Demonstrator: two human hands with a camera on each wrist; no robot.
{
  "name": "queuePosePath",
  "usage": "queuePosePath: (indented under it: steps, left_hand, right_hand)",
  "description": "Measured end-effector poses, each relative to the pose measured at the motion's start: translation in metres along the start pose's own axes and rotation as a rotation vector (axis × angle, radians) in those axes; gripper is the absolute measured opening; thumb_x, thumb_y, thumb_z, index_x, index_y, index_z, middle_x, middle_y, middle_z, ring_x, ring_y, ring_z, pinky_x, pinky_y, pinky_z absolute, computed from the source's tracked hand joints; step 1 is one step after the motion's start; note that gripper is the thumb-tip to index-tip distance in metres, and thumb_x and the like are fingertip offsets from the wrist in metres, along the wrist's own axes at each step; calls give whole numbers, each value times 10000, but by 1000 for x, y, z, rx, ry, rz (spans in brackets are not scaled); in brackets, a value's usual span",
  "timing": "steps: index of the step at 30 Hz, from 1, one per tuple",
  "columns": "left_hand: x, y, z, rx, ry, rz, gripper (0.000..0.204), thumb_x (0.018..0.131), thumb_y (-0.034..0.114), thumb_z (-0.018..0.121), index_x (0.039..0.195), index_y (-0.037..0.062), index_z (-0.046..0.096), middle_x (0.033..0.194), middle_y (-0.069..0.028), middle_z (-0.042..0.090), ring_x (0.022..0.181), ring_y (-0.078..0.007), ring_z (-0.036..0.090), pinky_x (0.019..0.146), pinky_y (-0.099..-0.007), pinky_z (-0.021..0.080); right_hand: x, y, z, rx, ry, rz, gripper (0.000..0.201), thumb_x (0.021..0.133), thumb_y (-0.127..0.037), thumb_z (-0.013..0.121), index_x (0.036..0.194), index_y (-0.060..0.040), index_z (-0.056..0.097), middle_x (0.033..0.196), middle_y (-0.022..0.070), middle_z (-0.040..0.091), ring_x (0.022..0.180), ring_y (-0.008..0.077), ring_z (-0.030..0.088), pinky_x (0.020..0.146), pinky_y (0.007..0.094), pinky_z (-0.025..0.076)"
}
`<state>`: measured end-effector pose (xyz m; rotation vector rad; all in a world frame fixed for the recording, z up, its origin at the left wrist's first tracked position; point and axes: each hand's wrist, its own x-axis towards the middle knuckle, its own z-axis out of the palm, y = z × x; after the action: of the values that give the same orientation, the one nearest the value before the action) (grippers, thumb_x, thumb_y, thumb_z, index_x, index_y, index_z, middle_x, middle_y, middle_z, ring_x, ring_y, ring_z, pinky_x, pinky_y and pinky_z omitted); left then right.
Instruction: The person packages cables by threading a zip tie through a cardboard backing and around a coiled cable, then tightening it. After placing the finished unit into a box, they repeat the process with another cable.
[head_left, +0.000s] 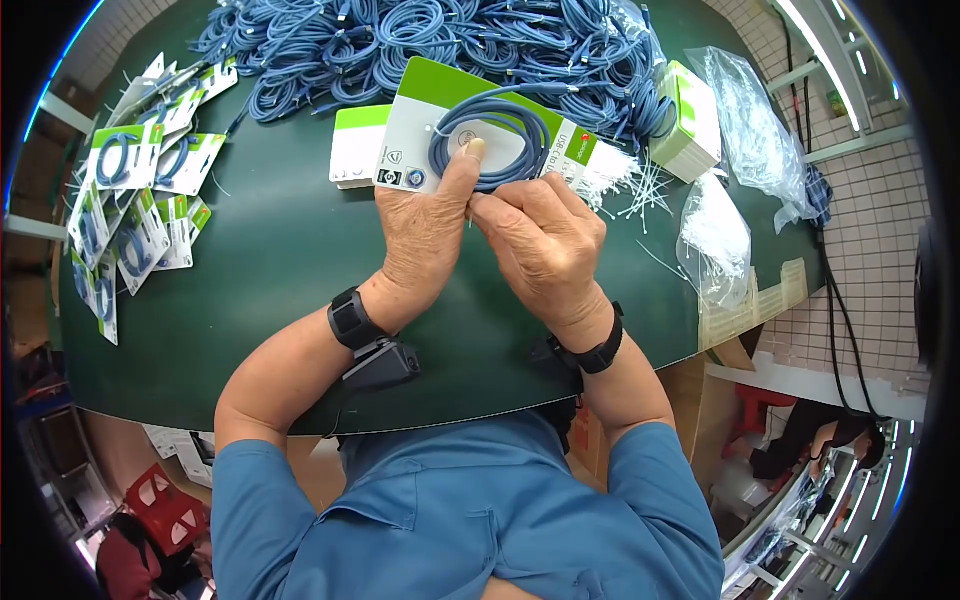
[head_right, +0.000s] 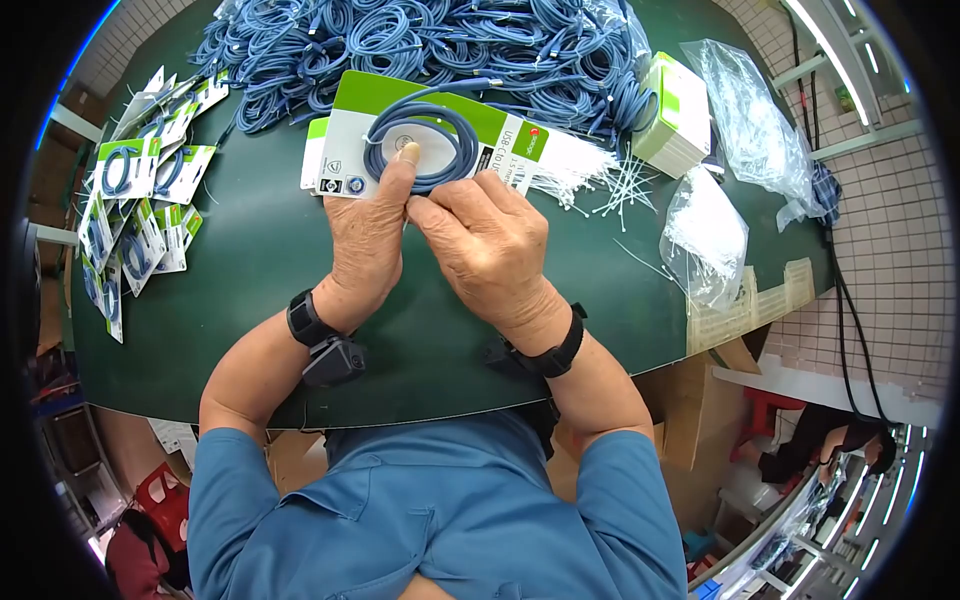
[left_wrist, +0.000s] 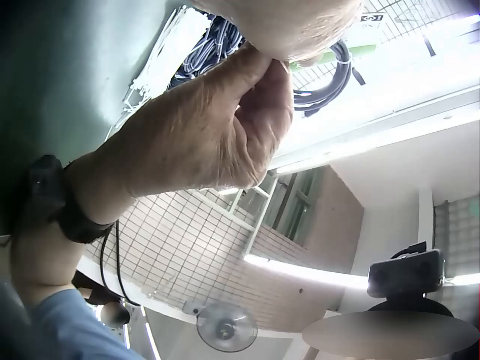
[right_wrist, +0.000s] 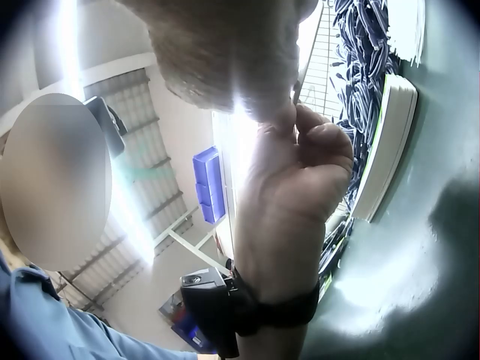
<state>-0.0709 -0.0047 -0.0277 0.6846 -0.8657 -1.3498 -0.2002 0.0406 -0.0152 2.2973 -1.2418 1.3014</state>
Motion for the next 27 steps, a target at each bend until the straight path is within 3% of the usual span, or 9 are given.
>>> queuePosePath:
  steps: [4, 11, 24, 27]
  left_hand:
    - [0, 3, -3, 26, -24, -57, 209, 964, 52, 743, 1150, 22, 653, 1035, -16, 687, 876, -70, 635, 693, -242, 530]
    - [13, 12, -4, -20, -43, 23, 200, 974, 74, 750, 1143, 34, 651, 1034, 1, 685, 866, -68, 633, 702, -242, 526]
    - [6, 6, -8, -69, -70, -55, 229, 991, 76, 736, 1194, 61, 630, 1068, -5, 679, 907, -80, 644, 731, -244, 537]
    - [6, 3, -7, -68, -72, -12, 242, 993, 68, 733, 1209, 66, 623, 1086, -10, 674, 941, -86, 643, 768, -246, 541]
  right_hand:
    - [1, -5, 4, -21, 28, 1, 253, 739, 38, 844, 946, -52, 730, 848, 60, 701, 678, 237, 655, 555, 353, 520]
    - [0, -10, 12, 235, 76, -46, 209, 774, 48, 824, 927, -28, 703, 878, 94, 689, 708, 231, 676, 583, 340, 554]
    - [4, -10, 7, 126, 66, 9, 255, 811, 57, 812, 1017, -19, 681, 999, 119, 724, 780, 223, 710, 637, 328, 601]
    - [0, -7, 10, 292, 109, 4, 270, 816, 68, 808, 1036, -15, 676, 1012, 142, 735, 809, 242, 731, 671, 335, 617]
